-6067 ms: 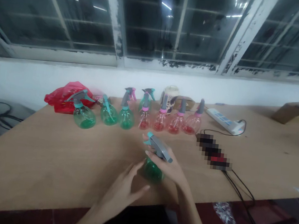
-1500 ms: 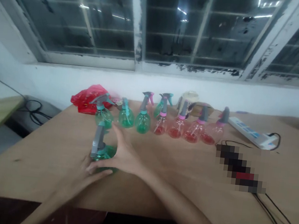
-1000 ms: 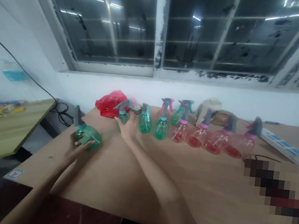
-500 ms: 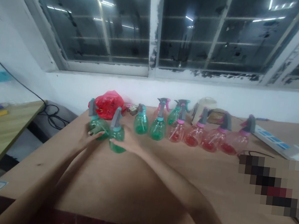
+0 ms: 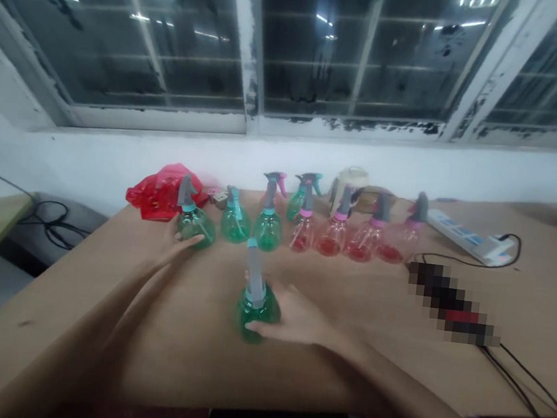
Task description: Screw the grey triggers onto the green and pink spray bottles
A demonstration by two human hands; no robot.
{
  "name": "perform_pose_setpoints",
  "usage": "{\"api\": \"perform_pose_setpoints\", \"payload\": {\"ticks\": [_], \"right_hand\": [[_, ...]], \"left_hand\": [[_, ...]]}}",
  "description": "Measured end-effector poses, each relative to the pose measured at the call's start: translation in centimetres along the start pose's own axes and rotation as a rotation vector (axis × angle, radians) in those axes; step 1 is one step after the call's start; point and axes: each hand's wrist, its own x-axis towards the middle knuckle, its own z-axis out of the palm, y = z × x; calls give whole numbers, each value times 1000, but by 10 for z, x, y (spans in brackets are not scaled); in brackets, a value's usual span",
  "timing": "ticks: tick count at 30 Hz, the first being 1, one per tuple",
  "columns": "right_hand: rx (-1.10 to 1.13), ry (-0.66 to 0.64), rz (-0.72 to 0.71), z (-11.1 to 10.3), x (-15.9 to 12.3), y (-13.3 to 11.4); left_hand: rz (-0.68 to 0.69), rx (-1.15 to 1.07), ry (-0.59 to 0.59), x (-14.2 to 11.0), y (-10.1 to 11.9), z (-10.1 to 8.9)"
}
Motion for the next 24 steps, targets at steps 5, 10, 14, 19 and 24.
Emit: {"api": "perform_pose_setpoints", "payload": {"ticks": [5, 10, 14, 19, 24], "right_hand": [[18, 166, 185, -4, -16, 1], [36, 423, 217, 5, -12, -7], [150, 534, 124, 22, 17, -22], [239, 530, 113, 26, 33, -27], [116, 700, 69, -2, 7, -2]], "left_hand": [[-31, 75, 140, -33, -8, -16], [40, 178, 184, -107, -25, -21], [91, 315, -54, -167, -2, 7], [140, 293, -402, -201, 28, 48], [197, 253, -563, -189, 29, 81]]}}
